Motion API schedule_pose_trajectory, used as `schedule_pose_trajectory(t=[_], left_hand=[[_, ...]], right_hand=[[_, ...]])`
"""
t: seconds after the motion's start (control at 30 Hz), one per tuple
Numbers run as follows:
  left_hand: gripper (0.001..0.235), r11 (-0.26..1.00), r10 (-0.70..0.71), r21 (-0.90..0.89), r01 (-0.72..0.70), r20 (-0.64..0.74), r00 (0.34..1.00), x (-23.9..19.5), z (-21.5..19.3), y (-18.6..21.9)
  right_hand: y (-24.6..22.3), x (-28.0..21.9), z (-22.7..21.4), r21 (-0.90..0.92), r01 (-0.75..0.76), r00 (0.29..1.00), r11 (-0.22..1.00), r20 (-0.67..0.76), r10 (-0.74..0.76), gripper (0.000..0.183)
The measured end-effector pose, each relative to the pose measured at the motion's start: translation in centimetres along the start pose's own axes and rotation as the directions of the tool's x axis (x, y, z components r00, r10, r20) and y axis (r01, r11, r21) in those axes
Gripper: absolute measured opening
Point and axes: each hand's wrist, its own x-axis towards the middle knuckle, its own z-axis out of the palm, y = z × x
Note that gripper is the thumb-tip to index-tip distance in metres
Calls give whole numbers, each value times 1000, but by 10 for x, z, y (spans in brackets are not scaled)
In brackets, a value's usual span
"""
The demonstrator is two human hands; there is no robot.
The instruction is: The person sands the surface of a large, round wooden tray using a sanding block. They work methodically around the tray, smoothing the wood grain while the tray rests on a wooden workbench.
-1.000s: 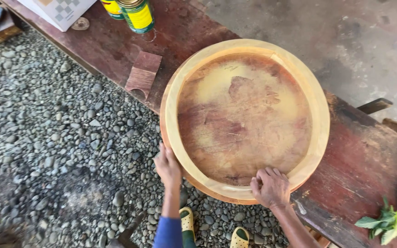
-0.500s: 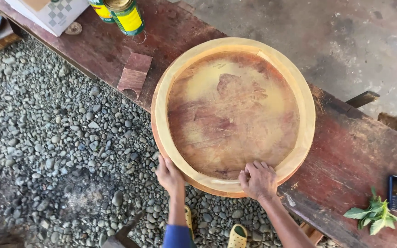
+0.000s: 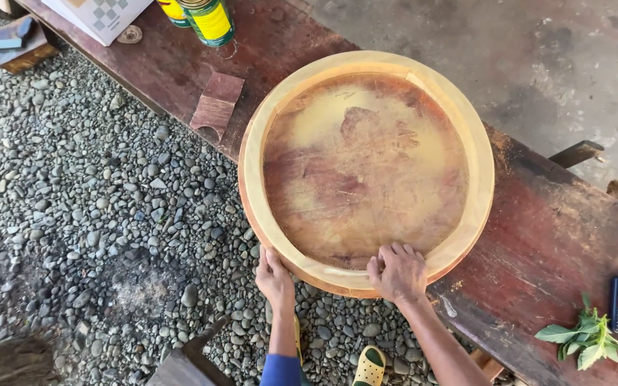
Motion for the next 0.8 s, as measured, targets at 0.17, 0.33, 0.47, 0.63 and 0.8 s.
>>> schedule_pose_trajectory(t=[0.17,0.33,0.47,0.63,0.8], left_hand=[[39,991,122,57,-121,-16,992,79,16,-24],[43,1000,-14,14,14,40,999,132,25,-18],[45,987,95,132,-91,-22,995,62,9,-36],[43,969,-107,219,115,-50,993,52,8,-6],[43,981,-37,192,28,45,998,152,26,-12]], right_hand=[[-3,0,-6,-19,18,998,1000,-52,-19,25],[-3,-1,-7,-9,-7,1000,1000,-15,7,24],[-8,-1,-13,13,-5,999,1000,-37,5,24],[-5,2,-6,-20,2,1000,1000,-29,-2,22],[-4,-1,-9,-35,-42,997,999,71,44,25]])
